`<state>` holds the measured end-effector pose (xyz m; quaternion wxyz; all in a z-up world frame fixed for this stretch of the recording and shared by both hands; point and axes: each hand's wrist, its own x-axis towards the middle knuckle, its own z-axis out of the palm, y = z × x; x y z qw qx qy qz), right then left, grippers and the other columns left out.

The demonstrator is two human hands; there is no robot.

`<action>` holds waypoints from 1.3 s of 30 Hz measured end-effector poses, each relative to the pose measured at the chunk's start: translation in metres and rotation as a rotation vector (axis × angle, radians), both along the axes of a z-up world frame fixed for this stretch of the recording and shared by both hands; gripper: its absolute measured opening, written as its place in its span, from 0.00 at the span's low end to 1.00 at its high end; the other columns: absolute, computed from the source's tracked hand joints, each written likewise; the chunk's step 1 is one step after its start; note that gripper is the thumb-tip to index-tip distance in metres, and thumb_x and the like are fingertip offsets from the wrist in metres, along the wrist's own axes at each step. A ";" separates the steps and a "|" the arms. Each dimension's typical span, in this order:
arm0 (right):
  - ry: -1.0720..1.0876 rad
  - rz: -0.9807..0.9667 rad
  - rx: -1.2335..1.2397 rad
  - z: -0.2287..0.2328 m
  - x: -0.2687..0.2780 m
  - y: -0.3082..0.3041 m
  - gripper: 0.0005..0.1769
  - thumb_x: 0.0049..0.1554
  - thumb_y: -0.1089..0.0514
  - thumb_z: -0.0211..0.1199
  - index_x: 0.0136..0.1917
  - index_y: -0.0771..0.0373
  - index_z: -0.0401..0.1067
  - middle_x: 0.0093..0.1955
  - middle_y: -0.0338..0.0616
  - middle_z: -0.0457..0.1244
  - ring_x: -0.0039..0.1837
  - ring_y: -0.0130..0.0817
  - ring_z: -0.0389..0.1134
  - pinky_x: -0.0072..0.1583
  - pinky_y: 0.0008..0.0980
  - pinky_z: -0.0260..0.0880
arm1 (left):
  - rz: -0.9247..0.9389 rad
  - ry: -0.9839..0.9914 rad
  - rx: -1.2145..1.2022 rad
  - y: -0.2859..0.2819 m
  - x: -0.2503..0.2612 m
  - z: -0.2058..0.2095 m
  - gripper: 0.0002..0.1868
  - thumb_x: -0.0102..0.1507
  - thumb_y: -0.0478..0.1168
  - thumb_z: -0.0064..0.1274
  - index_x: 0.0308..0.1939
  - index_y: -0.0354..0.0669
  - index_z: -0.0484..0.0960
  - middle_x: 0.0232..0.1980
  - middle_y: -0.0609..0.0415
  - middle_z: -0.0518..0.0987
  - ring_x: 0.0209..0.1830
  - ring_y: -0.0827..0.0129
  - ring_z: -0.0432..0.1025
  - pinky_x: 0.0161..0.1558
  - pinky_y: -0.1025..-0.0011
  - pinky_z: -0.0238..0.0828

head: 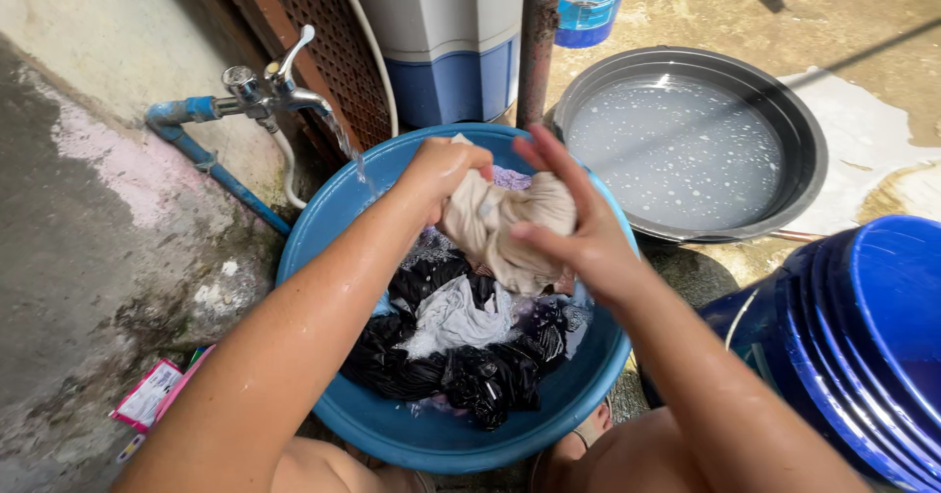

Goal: The person hand-washes clothes by rinsing individual garments in a blue basin under a running water tap, wringing them out, and transferring them between buckets.

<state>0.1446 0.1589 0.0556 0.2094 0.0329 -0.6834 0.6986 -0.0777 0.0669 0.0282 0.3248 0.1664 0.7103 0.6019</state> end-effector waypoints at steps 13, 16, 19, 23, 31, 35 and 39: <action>-0.759 -0.463 0.206 0.049 0.228 0.185 0.35 0.48 0.51 0.72 0.67 0.65 0.72 0.56 0.49 0.72 0.56 0.33 0.72 0.58 0.36 0.72 | -0.396 0.528 0.194 0.257 0.272 0.028 0.20 0.51 0.51 0.59 0.39 0.41 0.85 0.40 0.43 0.86 0.39 0.57 0.80 0.43 0.61 0.76; -0.741 -0.554 0.171 0.020 0.271 0.212 0.31 0.47 0.55 0.74 0.62 0.69 0.75 0.55 0.49 0.73 0.56 0.32 0.72 0.58 0.33 0.72 | -0.493 0.493 0.316 0.286 0.310 0.000 0.31 0.49 0.57 0.61 0.48 0.41 0.81 0.45 0.45 0.86 0.46 0.58 0.81 0.48 0.62 0.77; -0.692 -0.606 -0.037 -0.027 0.309 0.235 0.27 0.49 0.57 0.72 0.60 0.71 0.76 0.55 0.50 0.72 0.57 0.33 0.72 0.60 0.33 0.72 | -0.680 0.561 0.315 0.289 0.331 -0.014 0.41 0.45 0.60 0.68 0.55 0.41 0.77 0.49 0.48 0.86 0.57 0.55 0.74 0.60 0.58 0.65; -0.871 -0.704 -0.154 -0.109 0.329 0.253 0.20 0.57 0.56 0.64 0.58 0.71 0.78 0.53 0.50 0.74 0.57 0.36 0.73 0.61 0.36 0.72 | -0.841 0.621 0.098 0.272 0.331 -0.030 0.44 0.49 0.60 0.68 0.66 0.49 0.74 0.62 0.39 0.74 0.68 0.49 0.62 0.69 0.56 0.55; -0.533 -0.767 0.298 -0.120 0.259 0.241 0.22 0.58 0.54 0.64 0.64 0.65 0.71 0.62 0.48 0.69 0.66 0.31 0.68 0.66 0.30 0.66 | -0.881 0.748 0.128 0.214 0.263 -0.075 0.31 0.57 0.56 0.63 0.61 0.50 0.80 0.63 0.42 0.75 0.68 0.50 0.66 0.68 0.57 0.62; -0.571 -0.764 0.578 -0.045 0.186 0.170 0.25 0.56 0.52 0.66 0.65 0.57 0.72 0.66 0.50 0.62 0.62 0.45 0.67 0.63 0.39 0.68 | -0.840 0.681 -0.112 0.142 0.178 -0.118 0.30 0.52 0.49 0.68 0.56 0.47 0.81 0.54 0.46 0.78 0.54 0.58 0.76 0.56 0.61 0.74; -0.527 -0.396 0.484 -0.019 0.104 0.108 0.26 0.57 0.49 0.67 0.67 0.53 0.70 0.68 0.53 0.58 0.71 0.45 0.62 0.67 0.40 0.66 | -0.869 0.646 -0.545 0.014 0.120 -0.177 0.33 0.45 0.44 0.73 0.53 0.47 0.81 0.50 0.50 0.83 0.51 0.59 0.78 0.53 0.62 0.75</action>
